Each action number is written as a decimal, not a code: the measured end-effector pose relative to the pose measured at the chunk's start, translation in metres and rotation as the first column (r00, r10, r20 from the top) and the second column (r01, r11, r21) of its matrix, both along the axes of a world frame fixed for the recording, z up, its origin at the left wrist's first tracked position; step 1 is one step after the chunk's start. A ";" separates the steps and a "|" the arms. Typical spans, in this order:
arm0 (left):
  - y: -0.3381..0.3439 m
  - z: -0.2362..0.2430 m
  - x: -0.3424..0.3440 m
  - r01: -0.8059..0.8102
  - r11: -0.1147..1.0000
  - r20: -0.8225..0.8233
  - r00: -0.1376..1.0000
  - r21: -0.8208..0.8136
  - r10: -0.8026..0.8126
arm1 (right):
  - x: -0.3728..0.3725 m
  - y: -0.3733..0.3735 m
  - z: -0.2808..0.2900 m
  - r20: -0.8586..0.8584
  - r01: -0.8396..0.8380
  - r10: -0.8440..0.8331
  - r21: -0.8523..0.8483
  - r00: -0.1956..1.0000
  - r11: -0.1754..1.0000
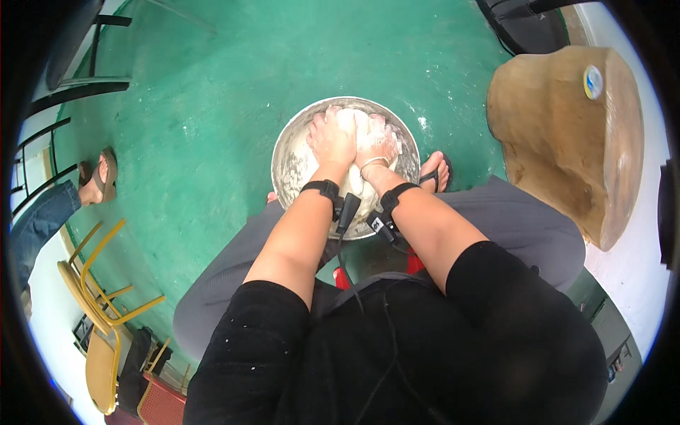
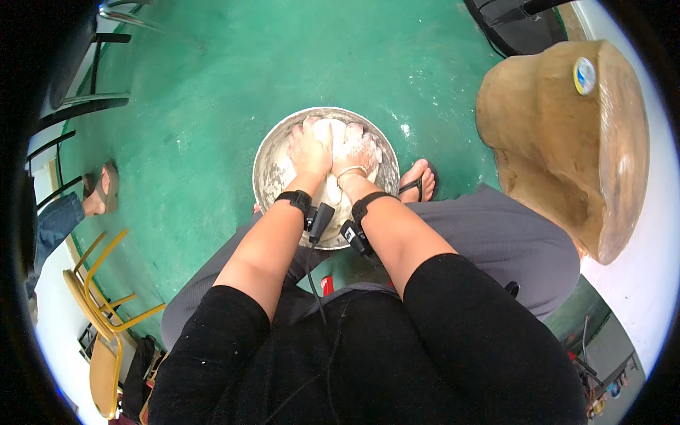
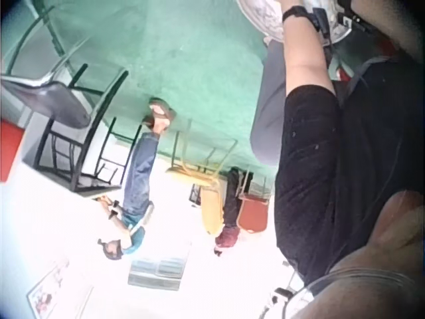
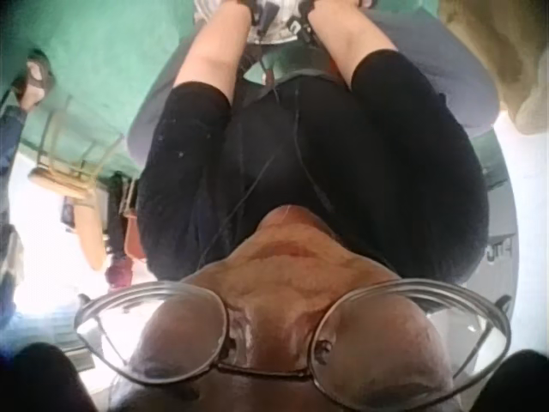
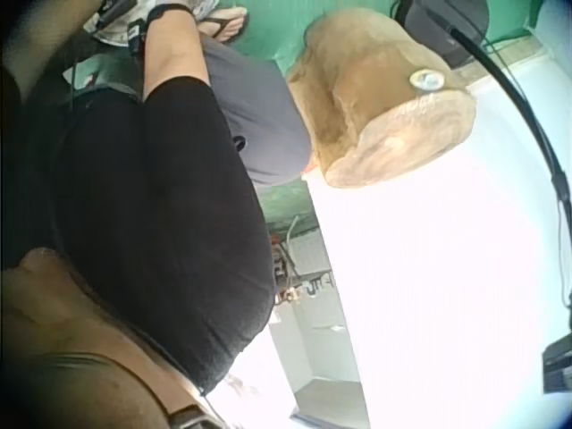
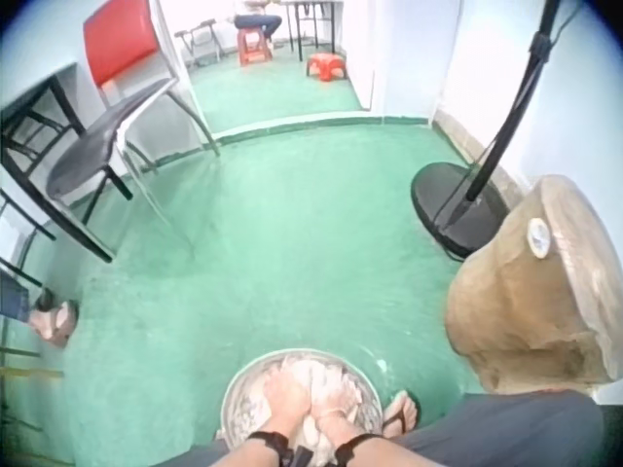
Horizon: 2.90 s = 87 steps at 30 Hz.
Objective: Kneading dough in a large metal bowl.
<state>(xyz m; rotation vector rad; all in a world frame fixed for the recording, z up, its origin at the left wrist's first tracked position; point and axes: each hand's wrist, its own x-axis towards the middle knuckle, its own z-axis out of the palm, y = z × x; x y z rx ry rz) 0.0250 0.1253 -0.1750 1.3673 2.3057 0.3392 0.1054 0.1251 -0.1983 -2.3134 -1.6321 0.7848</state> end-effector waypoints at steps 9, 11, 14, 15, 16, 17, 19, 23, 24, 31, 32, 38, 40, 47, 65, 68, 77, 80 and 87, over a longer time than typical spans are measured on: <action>0.002 -0.016 -0.014 0.015 0.993 -0.047 0.999 0.118 -0.010 | -0.005 0.011 0.009 0.028 -0.238 0.237 0.043 0.971 0.970; 0.009 -0.009 -0.019 -0.090 0.995 0.049 0.995 0.033 0.088 | -0.008 0.021 0.012 -0.024 -0.237 0.236 -0.035 0.971 0.971; 0.015 0.018 -0.030 -0.110 0.972 0.127 0.982 -0.209 0.138 | 0.001 0.029 0.020 -0.146 -0.283 0.261 -0.158 0.954 0.946; 0.022 0.035 -0.026 -0.074 0.957 0.219 0.966 -0.279 0.138 | 0.018 0.037 0.014 -0.251 -0.364 0.339 -0.059 0.907 0.930; 0.023 0.045 -0.025 -0.068 0.967 0.222 0.967 -0.247 0.125 | 0.029 0.050 0.013 -0.346 -0.439 0.432 0.064 0.833 0.896; 0.025 0.053 -0.017 -0.037 0.980 0.315 0.944 -0.197 0.099 | 0.046 0.067 0.010 -0.290 -0.541 0.539 0.077 0.791 0.837; 0.001 0.063 -0.029 -0.038 0.978 0.382 0.917 -0.204 0.115 | 0.037 0.054 0.046 -0.429 -0.580 0.506 -0.053 0.748 0.813; -0.037 0.082 -0.043 0.155 0.971 0.326 0.941 -0.184 -0.089 | 0.018 -0.001 0.111 -0.294 -0.708 0.698 0.090 0.653 0.701; -0.048 0.073 -0.048 0.250 0.968 0.268 0.931 0.022 -0.247 | 0.012 -0.012 0.115 -0.004 -0.818 0.836 0.207 0.549 0.537; -0.131 0.074 -0.001 0.137 0.926 0.165 0.965 0.353 -0.206 | 0.031 -0.098 0.106 -0.286 -0.622 0.655 0.210 0.699 0.755; -0.142 0.072 0.001 0.124 0.932 0.177 0.965 0.342 -0.193 | 0.030 -0.106 0.108 -0.160 -0.673 0.715 0.250 0.680 0.696; -0.163 0.037 0.007 0.190 0.970 -0.030 0.982 0.151 -0.187 | 0.029 -0.111 0.067 -0.082 -0.735 0.761 0.212 0.644 0.644; -0.164 0.009 0.005 0.213 0.968 -0.069 0.976 0.133 -0.206 | 0.033 -0.106 0.044 -0.025 -0.759 0.781 0.217 0.624 0.614; -0.112 -0.008 -0.019 0.222 0.939 -0.069 0.975 0.263 -0.212 | 0.017 -0.053 0.011 0.053 -0.773 0.816 0.359 0.576 0.523; -0.073 0.041 -0.040 0.143 0.988 0.125 0.981 0.055 -0.149 | -0.007 0.019 0.072 -0.189 -0.865 0.844 -0.125 0.501 0.486; -0.117 0.082 -0.038 0.285 0.958 0.134 0.951 -0.029 -0.278 | 0.005 -0.028 0.147 -0.258 -0.873 0.834 -0.167 0.487 0.458; -0.162 0.088 -0.005 0.495 0.869 -0.141 0.862 0.023 -0.487 | 0.048 -0.080 0.131 -0.100 -0.873 0.869 0.007 0.484 0.487; -0.165 0.093 0.000 0.517 0.855 -0.131 0.845 -0.046 -0.518 | 0.055 -0.085 0.130 -0.120 -0.874 0.869 0.017 0.480 0.485; -0.175 0.080 -0.002 0.519 0.854 -0.112 0.848 -0.018 -0.518 | 0.057 -0.086 0.128 -0.071 -0.926 0.926 -0.107 0.371 0.362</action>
